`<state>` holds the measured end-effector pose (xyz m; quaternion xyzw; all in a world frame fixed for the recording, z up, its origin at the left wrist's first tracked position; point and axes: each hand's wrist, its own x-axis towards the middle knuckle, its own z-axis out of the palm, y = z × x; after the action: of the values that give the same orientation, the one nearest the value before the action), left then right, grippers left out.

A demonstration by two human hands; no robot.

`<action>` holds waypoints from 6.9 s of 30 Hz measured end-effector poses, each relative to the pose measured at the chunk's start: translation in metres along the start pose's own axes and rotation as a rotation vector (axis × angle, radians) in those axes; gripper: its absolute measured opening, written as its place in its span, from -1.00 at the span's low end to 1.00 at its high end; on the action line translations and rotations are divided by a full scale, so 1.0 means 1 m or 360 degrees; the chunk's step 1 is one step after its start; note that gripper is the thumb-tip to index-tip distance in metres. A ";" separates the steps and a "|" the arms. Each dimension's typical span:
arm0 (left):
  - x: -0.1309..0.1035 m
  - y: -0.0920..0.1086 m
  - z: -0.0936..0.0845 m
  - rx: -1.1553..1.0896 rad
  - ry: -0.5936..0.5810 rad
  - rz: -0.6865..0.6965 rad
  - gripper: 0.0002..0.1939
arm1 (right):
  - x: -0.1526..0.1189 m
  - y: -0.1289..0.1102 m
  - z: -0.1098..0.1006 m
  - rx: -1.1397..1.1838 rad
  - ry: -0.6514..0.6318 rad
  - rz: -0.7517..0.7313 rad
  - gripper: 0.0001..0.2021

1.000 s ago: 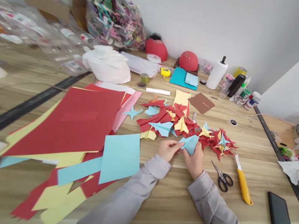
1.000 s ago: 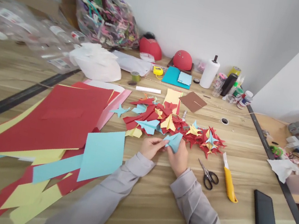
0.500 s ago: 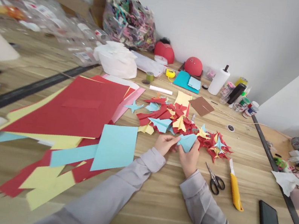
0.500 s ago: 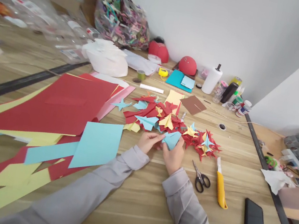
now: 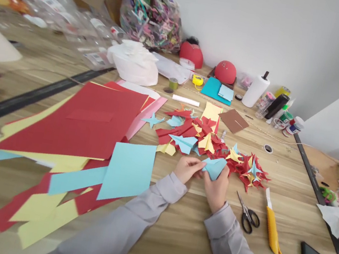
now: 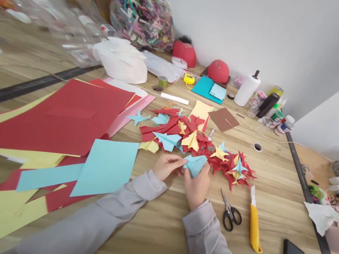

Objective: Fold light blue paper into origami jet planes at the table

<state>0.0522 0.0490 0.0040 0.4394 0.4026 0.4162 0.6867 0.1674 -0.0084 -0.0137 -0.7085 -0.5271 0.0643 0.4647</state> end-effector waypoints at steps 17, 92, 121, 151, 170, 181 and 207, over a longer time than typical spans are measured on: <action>0.001 -0.003 -0.002 -0.0101 -0.0054 0.0104 -0.69 | 0.001 0.000 -0.005 0.0588 -0.0020 0.0064 -0.63; 0.005 0.001 0.002 -0.0450 -0.0038 -0.0219 -0.50 | 0.021 0.002 -0.004 0.1392 -0.0406 0.0472 -0.73; 0.004 -0.004 0.002 -0.0185 -0.0119 -0.0075 -0.55 | 0.021 -0.003 -0.005 0.1345 -0.0451 0.0646 -0.66; 0.006 -0.006 0.002 -0.0213 -0.0093 -0.0090 -0.55 | 0.021 -0.001 -0.002 0.1304 -0.0411 0.0594 -0.66; 0.000 0.002 0.005 -0.0083 -0.0177 -0.0070 -0.58 | 0.019 -0.002 -0.003 0.1281 -0.0383 0.0495 -0.70; -0.004 0.006 0.006 -0.0045 -0.0317 -0.0050 -0.60 | 0.022 -0.002 -0.006 0.1606 -0.0361 0.0696 -0.71; 0.006 -0.006 0.002 -0.0138 -0.0238 0.0053 -0.52 | 0.019 0.003 -0.005 0.1087 -0.0571 0.0311 -0.55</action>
<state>0.0569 0.0520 -0.0022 0.4457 0.3245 0.4105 0.7263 0.1804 0.0039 -0.0059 -0.5376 -0.4782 0.4027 0.5659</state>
